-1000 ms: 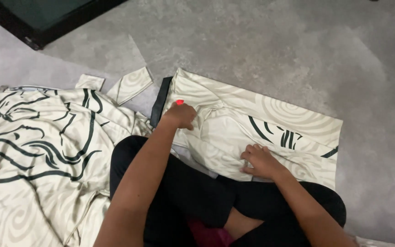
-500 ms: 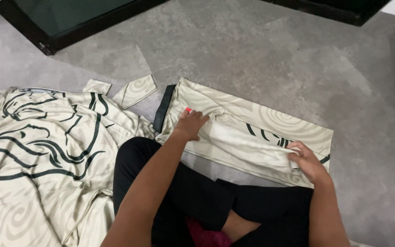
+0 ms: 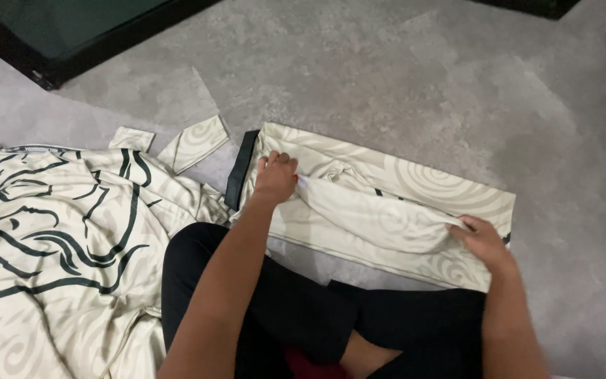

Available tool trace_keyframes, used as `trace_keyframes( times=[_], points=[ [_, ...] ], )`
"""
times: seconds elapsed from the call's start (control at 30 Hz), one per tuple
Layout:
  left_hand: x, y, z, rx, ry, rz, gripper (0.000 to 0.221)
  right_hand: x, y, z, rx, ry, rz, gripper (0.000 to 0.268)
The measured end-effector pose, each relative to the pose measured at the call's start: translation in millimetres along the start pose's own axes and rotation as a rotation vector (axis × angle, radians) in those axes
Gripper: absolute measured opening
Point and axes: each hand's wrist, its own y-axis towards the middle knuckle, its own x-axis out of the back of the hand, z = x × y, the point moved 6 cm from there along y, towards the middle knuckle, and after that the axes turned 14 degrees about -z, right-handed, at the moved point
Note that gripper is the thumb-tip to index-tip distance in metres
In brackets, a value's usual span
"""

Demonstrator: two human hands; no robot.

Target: Folding a collared shirt into a neat rectangle on the floor.

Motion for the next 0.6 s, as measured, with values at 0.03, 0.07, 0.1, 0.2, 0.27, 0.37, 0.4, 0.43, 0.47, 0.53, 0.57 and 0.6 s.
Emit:
trace_keyframes(
  times=[0.03,0.07,0.1,0.2,0.27,0.37,0.4,0.43,0.47,0.53,0.57,0.6],
  points=[
    [-6,-2,5,-0.002,0.003,0.008,0.02,5,-5,12,-0.007,0.002,0.004,0.026],
    [-4,3,3,-0.082,-0.108,-0.119,0.017,12,-7,22,-0.083,-0.003,0.015,0.028],
    [0,7,3,-0.161,-0.22,-0.246,0.017,18,-8,32,-0.159,-0.008,0.027,0.031],
    [5,18,2,-0.127,-0.244,-0.182,0.018,29,15,25,-0.054,0.028,-0.079,0.038],
    [6,27,-1,-0.119,-0.239,-0.183,0.02,30,30,13,-0.027,0.078,-0.137,0.029],
    [3,45,8,-0.13,-0.174,-0.155,0.029,33,49,4,0.015,0.12,-0.263,0.021],
    [-1,49,12,-0.146,-0.118,-0.119,0.037,36,53,1,0.023,0.105,-0.326,0.022],
    [-4,51,15,-0.149,-0.123,-0.112,0.037,33,59,-12,0.016,0.1,-0.327,0.022],
    [-7,54,24,-0.094,-0.124,-0.099,0.036,29,66,-23,0.025,0.101,-0.338,0.021],
    [-12,62,37,-0.038,-0.122,-0.078,0.035,24,74,-36,0.028,0.102,-0.344,0.024],
    [-14,66,44,0.008,-0.138,-0.1,0.03,19,75,-37,0.03,0.183,-0.276,0.037],
    [-17,68,49,0.053,-0.156,-0.116,0.027,15,73,-41,0.026,0.261,-0.208,0.053]
  ],
)
